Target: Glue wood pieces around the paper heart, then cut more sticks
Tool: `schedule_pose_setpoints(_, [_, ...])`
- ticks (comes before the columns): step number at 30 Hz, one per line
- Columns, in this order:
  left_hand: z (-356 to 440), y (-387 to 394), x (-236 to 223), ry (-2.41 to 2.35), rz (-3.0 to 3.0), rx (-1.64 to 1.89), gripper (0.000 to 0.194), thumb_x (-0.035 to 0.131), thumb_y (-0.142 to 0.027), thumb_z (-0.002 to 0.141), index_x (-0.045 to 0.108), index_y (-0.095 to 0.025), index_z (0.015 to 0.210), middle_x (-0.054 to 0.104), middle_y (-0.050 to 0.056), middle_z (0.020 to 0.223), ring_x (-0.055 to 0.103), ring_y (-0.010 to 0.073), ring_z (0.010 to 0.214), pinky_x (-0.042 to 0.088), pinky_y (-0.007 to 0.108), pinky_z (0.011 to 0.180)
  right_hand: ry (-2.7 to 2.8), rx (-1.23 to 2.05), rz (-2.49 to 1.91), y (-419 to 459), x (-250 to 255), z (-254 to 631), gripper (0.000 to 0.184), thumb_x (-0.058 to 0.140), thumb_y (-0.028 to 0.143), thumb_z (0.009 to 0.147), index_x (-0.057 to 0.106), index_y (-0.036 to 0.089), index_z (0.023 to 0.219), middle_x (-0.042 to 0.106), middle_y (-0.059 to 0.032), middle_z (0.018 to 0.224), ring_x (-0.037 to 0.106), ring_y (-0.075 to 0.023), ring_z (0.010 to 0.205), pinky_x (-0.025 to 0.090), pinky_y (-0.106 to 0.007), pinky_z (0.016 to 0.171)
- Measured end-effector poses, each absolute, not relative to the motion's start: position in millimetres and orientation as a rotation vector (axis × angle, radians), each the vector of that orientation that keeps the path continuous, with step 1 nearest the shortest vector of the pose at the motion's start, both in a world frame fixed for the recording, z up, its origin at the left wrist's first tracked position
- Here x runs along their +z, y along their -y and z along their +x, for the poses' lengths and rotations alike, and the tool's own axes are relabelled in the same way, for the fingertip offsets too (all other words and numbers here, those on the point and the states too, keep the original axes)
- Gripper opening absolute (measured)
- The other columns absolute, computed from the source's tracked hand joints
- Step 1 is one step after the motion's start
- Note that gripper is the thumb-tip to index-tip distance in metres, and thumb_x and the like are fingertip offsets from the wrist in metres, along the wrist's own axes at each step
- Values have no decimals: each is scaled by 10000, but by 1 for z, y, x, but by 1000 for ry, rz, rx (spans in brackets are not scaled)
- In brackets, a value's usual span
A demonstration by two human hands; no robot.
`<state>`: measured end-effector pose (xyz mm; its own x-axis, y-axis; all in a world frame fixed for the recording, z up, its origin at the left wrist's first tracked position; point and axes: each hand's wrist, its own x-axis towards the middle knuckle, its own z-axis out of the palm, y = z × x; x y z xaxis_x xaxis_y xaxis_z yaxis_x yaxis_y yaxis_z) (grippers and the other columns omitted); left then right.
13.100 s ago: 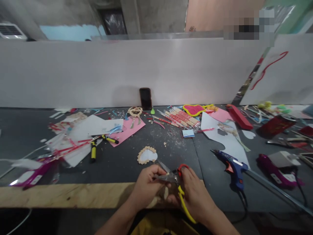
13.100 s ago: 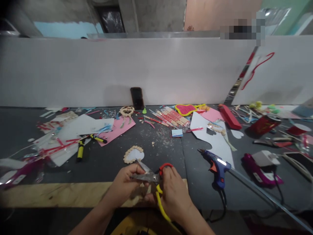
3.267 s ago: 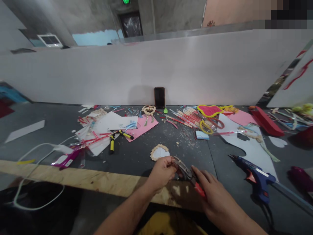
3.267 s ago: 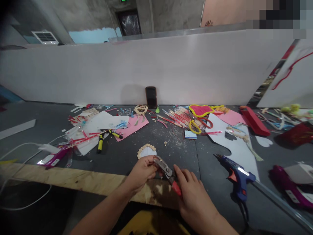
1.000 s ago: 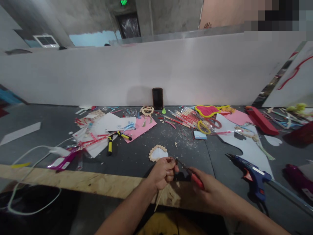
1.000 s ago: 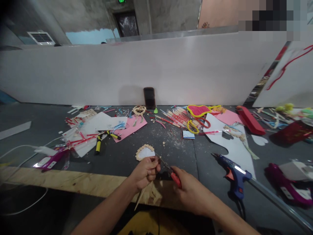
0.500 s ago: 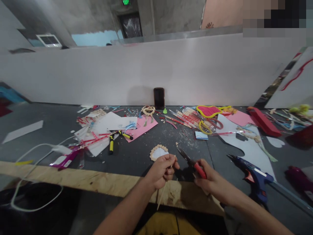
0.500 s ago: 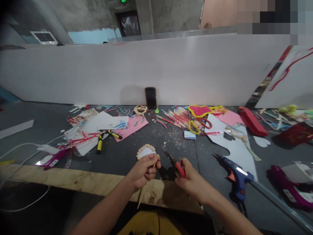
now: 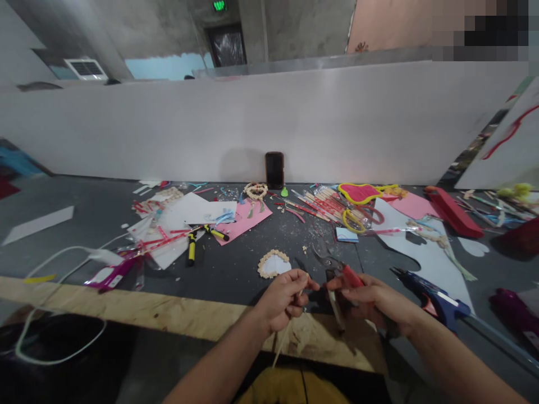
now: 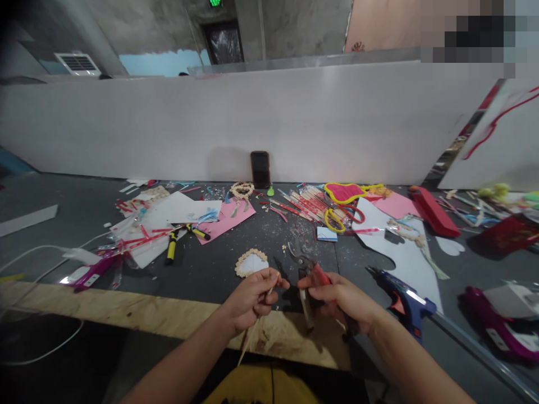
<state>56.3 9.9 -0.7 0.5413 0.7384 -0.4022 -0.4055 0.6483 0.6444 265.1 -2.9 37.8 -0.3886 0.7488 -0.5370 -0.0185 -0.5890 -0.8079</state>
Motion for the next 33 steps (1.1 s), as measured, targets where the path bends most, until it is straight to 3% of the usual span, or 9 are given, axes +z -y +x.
schedule_pose_setpoints(3, [59, -11, 3, -737, 532, 741, 290, 694, -330, 677, 491, -170, 808, 563, 28, 976, 430, -1, 484, 124, 90, 334, 964, 2096, -1162, 5, 32, 261, 248, 608, 271, 690, 595, 149, 906, 640, -60, 840, 609, -211, 871, 444, -365, 806])
schedule_pose_setpoints(6, [60, -13, 8, -769, 590, 817, 273, 676, -348, 694, 500, -161, 788, 547, 21, 981, 403, -10, 474, 130, 90, 329, 922, 2077, -1092, 8, 28, 258, 181, 606, 263, 709, 603, 152, 852, 648, -57, 837, 615, -209, 869, 413, -387, 872])
schedule_pose_setpoints(15, [50, -14, 9, -799, 708, 838, 266, 637, -376, 725, 528, -157, 831, 515, -26, 693, 280, -9, 391, 118, 117, 347, 978, 1850, -1101, 24, 45, 273, 260, 645, 337, 708, 611, 216, 935, 623, -80, 1054, 541, -278, 1054, 431, -447, 860])
schedule_pose_setpoints(20, [51, -9, 15, -820, 762, 839, 302, 658, -376, 701, 550, -134, 846, 558, -10, 648, 276, -1, 383, 128, 134, 351, 1502, 1347, -1488, 37, 55, 275, 307, 577, 404, 754, 609, 231, 1005, 599, -85, 1147, 534, -287, 1061, 416, -442, 891])
schedule_pose_setpoints(26, [51, -3, 19, -890, 811, 917, 275, 647, -364, 706, 520, -135, 789, 617, 22, 648, 308, 17, 387, 170, 148, 363, 2255, 514, -1613, 48, 34, 251, 318, 438, 198, 776, 596, 189, 1052, 509, -117, 1274, 457, -274, 1154, 396, -472, 923])
schedule_pose_setpoints(33, [50, 0, 18, -944, 905, 906, 235, 610, -351, 721, 542, -127, 747, 597, 9, 613, 303, 21, 397, 184, 164, 389, 2420, 245, -1661, 54, 20, 235, 271, 404, 219, 824, 601, 202, 1011, 495, -103, 1293, 473, -276, 1131, 456, -465, 846])
